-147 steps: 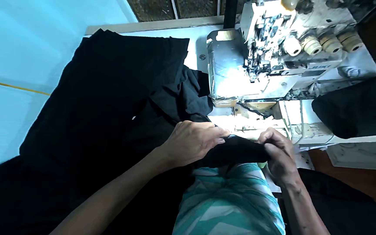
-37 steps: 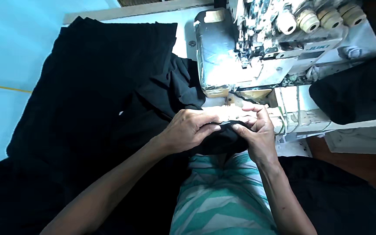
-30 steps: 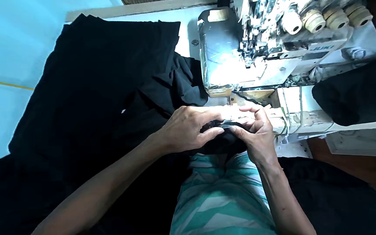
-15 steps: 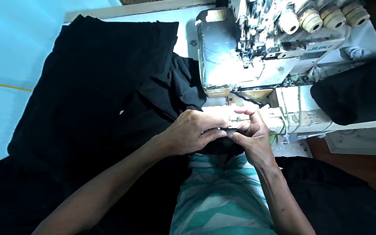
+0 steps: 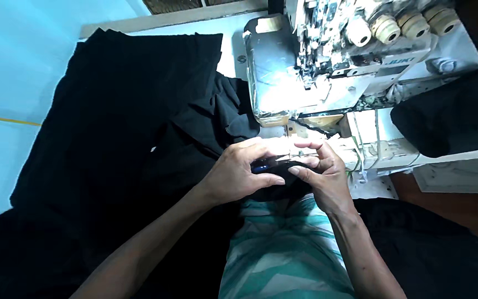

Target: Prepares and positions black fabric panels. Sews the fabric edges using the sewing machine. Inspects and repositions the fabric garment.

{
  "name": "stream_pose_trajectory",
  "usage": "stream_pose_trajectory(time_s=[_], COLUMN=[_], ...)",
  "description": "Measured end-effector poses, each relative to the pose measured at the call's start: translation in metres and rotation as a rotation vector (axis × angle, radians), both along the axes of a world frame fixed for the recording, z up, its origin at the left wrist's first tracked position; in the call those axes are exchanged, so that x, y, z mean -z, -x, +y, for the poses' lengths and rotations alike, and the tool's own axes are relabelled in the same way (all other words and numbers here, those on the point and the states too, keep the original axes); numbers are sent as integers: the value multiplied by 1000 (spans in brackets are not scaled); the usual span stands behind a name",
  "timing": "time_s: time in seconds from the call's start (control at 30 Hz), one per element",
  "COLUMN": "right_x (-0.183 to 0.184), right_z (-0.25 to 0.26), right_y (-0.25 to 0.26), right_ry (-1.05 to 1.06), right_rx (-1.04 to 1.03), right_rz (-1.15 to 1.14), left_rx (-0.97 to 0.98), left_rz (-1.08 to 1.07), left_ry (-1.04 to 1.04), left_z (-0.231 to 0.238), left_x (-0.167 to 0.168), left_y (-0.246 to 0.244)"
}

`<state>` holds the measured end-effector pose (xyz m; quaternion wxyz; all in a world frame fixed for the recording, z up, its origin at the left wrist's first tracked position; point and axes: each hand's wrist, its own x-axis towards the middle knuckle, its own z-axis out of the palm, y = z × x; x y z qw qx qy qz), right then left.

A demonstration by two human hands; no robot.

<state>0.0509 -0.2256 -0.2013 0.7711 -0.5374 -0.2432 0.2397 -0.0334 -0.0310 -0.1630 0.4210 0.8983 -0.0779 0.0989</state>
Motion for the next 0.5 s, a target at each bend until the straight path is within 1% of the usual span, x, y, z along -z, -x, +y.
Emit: stream_pose_trajectory(time_s=[0.03, 0.1, 0.17, 0.23, 0.27, 0.33, 0.43, 0.5], right_x=[-1, -2, 0, 6, 10, 14, 16, 14], right_z=[1, 1, -3, -9, -11, -15, -16, -13], right_y=[0, -1, -5, -12, -16, -23, -29, -30], right_ry=[-33, -30, 97, 259, 301, 352, 407, 394], right_rx=[-2, -11, -15, -43, -69, -117, -157, -144], right_rz=[-17, -66, -135, -207, -225, -260, -314, -266], left_rx=[7, 15, -39, -100, -133, -196, -255, -298], left_rz=[-6, 23, 75, 67, 44, 15, 35, 56], left_ry=[10, 115, 202, 194, 179, 157, 129, 118], left_z=[-1, 2, 11, 25, 32, 42, 52, 56], left_x=[1, -4, -17, -28, -31, -32, -27, -22], left_y=[0, -2, -2, -2, -1, 1, 6, 8])
